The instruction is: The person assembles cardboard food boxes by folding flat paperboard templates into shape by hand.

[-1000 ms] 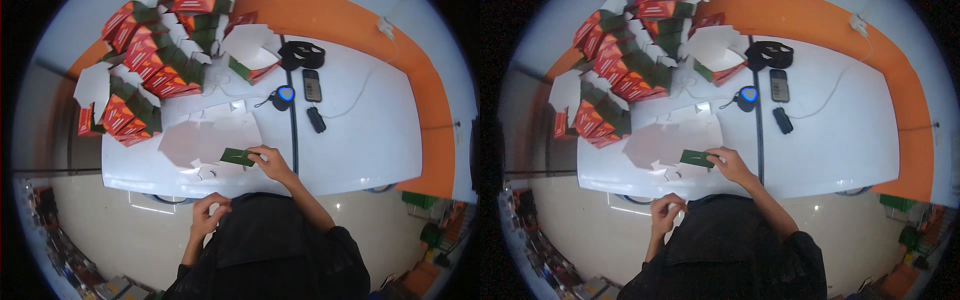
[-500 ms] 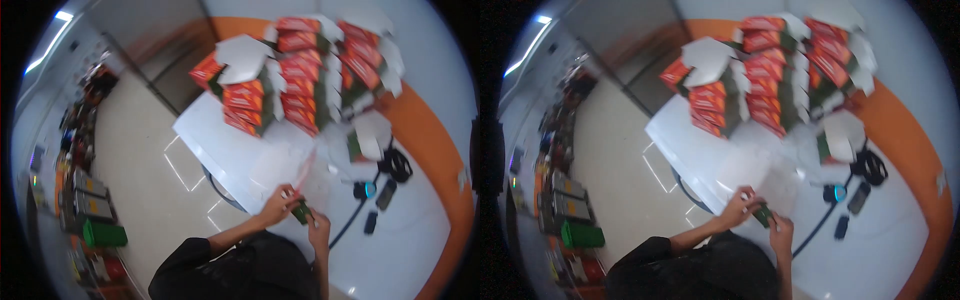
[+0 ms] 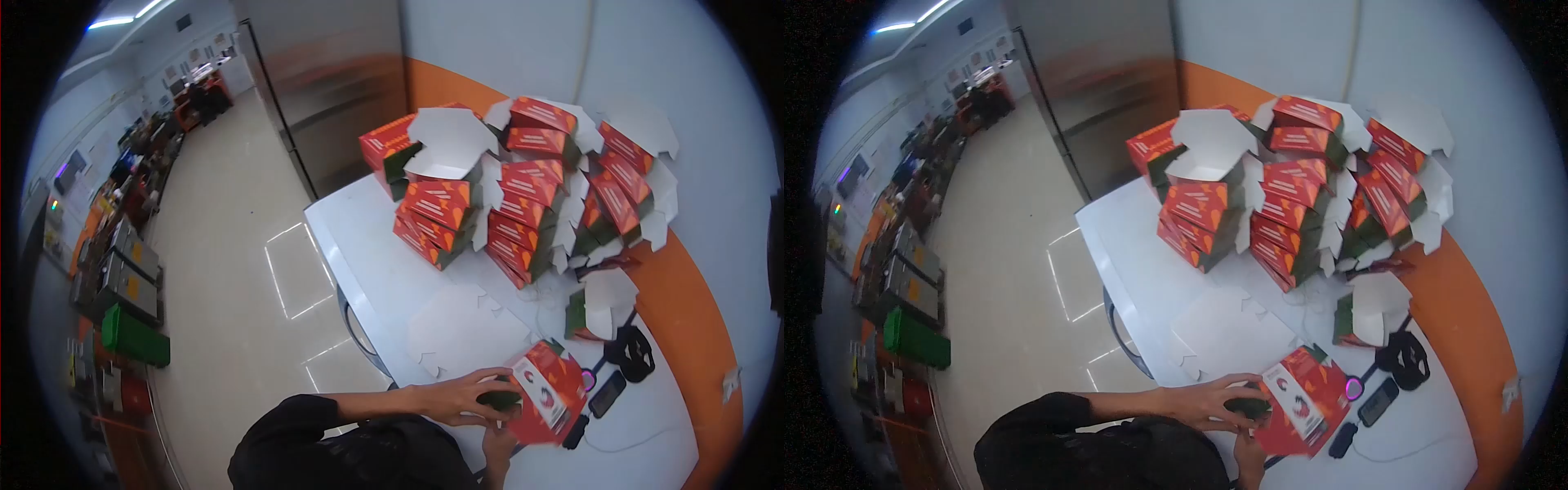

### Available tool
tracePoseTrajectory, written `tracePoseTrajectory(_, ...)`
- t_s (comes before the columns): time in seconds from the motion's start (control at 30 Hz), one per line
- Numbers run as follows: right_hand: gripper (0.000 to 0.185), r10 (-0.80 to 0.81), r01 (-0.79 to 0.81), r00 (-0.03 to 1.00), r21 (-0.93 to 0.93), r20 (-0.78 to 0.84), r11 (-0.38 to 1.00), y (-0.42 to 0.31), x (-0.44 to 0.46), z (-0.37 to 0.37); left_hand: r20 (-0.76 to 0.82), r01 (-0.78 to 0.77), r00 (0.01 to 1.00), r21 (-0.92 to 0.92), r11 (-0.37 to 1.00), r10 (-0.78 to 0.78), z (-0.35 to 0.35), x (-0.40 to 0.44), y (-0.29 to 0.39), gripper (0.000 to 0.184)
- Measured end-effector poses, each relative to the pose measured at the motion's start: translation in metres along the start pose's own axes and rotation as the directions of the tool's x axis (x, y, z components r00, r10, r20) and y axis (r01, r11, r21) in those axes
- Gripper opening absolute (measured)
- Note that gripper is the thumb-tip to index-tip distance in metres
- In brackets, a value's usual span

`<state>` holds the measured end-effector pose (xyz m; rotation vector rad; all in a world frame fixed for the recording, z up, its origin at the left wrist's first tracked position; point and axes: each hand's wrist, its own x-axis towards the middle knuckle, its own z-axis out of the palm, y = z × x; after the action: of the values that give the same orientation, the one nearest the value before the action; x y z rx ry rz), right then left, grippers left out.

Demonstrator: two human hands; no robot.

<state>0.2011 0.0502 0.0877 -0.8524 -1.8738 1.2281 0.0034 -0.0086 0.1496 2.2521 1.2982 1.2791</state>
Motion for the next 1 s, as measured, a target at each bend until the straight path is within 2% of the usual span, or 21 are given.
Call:
tracePoseTrajectory(0.03, 0.034, 0.04, -0.04, 0.999, 0.131, 0.0, 0.991, -0.018, 0.002, -0.005, 0.016, -0.066, 0.998, -0.035, 0.997, 0.066, 0.002, 0.001, 0.006, 0.061)
tracePoseTrajectory(0.07, 0.038, 0.081, -0.078, 0.997, 0.26, 0.0, 0.962, -0.035, 0.004, -0.009, -0.08, -0.049, 0.996, -0.072, 0.996, 0.043, 0.009, -0.003, 0.009, 0.072)
tracePoseTrajectory(0.1, 0.043, 0.242, -0.22, 0.97, 0.404, -0.002, 0.888, -0.031, 0.0, -0.017, -0.163, -0.041, 0.986, -0.119, 0.992, 0.021, 0.016, -0.009, 0.007, 0.084)
tracePoseTrajectory(0.13, 0.041, 0.186, -0.146, 0.982, 0.467, -0.039, 0.872, -0.038, 0.003, -0.022, -0.232, -0.043, 0.973, -0.174, 0.984, 0.001, 0.023, -0.013, 0.001, 0.096)
tracePoseTrajectory(0.17, 0.039, 0.128, -0.062, 0.987, 0.514, -0.093, 0.855, -0.045, 0.006, -0.029, -0.281, 0.025, 0.957, -0.178, 0.984, -0.075, 0.034, -0.018, -0.006, 0.095)
tracePoseTrajectory(0.23, 0.038, 0.24, -0.037, 0.957, 0.753, -0.163, 0.657, -0.058, 0.006, -0.036, -0.384, 0.131, 0.904, -0.17, 0.977, -0.188, 0.062, -0.026, -0.027, 0.094)
tracePoseTrajectory(0.27, 0.038, 0.266, 0.01, 0.947, 0.847, -0.179, 0.532, -0.062, 0.01, -0.036, -0.304, 0.258, 0.887, -0.297, 0.919, -0.348, 0.077, -0.035, -0.038, 0.088)
tracePoseTrajectory(0.3, 0.043, 0.315, -0.032, 0.937, 0.86, -0.151, 0.51, -0.063, 0.015, -0.038, -0.203, 0.39, 0.847, -0.392, 0.833, -0.492, 0.09, -0.05, -0.046, 0.083)
tracePoseTrajectory(0.37, 0.052, 0.407, -0.124, 0.911, 0.89, -0.073, 0.438, -0.059, 0.023, -0.037, -0.073, 0.534, 0.794, -0.39, 0.75, -0.603, 0.099, -0.053, -0.049, 0.069)
tracePoseTrajectory(0.4, 0.059, 0.302, -0.111, 0.951, 0.847, -0.061, 0.519, -0.048, 0.026, -0.035, -0.071, 0.542, 0.804, -0.323, 0.776, -0.59, 0.1, -0.047, -0.047, 0.06)
tracePoseTrajectory(0.47, 0.074, 0.092, -0.079, 0.995, 0.738, 0.023, 0.67, -0.022, 0.03, -0.028, -0.001, 0.601, 0.723, -0.493, 0.629, -0.691, 0.113, -0.049, -0.05, 0.053)
tracePoseTrajectory(0.53, 0.088, -0.087, 0.046, 0.983, 0.238, 0.162, 0.97, -0.014, 0.031, -0.022, 0.106, 0.664, 0.64, -0.574, 0.479, -0.761, 0.11, -0.039, -0.059, 0.048)
tracePoseTrajectory(0.57, 0.095, -0.123, 0.139, 0.958, -0.043, 0.26, 0.989, -0.011, 0.027, -0.017, 0.175, 0.708, 0.595, -0.576, 0.409, -0.784, 0.104, -0.036, -0.059, 0.048)
tracePoseTrajectory(0.6, 0.103, -0.025, 0.129, 0.938, -0.279, 0.347, 0.952, -0.009, 0.018, -0.01, 0.249, 0.754, 0.538, -0.57, 0.328, -0.805, 0.099, -0.039, -0.057, 0.047)
tracePoseTrajectory(0.7, 0.099, 0.13, 0.216, 0.866, -0.596, 0.482, 0.773, 0.02, -0.009, -0.006, 0.452, 0.855, 0.355, -0.511, 0.088, -0.818, 0.078, -0.036, -0.056, 0.044)
tracePoseTrajectory(0.73, 0.076, 0.018, 0.234, 0.931, -0.634, 0.365, 0.737, 0.034, -0.017, -0.004, 0.566, 0.905, 0.344, -0.411, 0.105, -0.749, 0.071, -0.04, -0.066, 0.045)
tracePoseTrajectory(0.83, 0.055, -0.025, 0.119, 0.962, -0.332, 0.273, 0.936, 0.098, -0.034, -0.021, 0.74, 0.917, 0.364, -0.392, 0.078, -0.565, 0.071, -0.075, -0.104, 0.059)
tracePoseTrajectory(0.9, 0.041, -0.035, 0.118, 0.975, -0.373, 0.22, 0.92, 0.087, -0.032, -0.027, 0.77, 0.912, 0.347, -0.41, 0.001, -0.535, 0.048, -0.058, -0.084, 0.076)
tracePoseTrajectory(0.93, 0.036, -0.047, 0.12, 0.981, -0.394, 0.189, 0.911, 0.093, -0.035, -0.03, 0.678, 0.887, 0.462, -0.341, 0.312, -0.571, 0.053, -0.065, -0.088, 0.075)
tracePoseTrajectory(0.97, 0.032, -0.051, 0.113, 0.986, -0.409, 0.158, 0.905, 0.101, -0.041, -0.028, 0.632, 0.812, 0.488, -0.582, 0.047, -0.602, 0.059, -0.087, -0.094, 0.077)
tracePoseTrajectory(1.0, 0.026, 0.029, 0.009, 0.992, -0.293, 0.127, 0.956, 0.084, -0.029, -0.03, 0.51, 0.701, 0.519, -0.713, 0.001, -0.685, 0.058, -0.08, -0.092, 0.079)
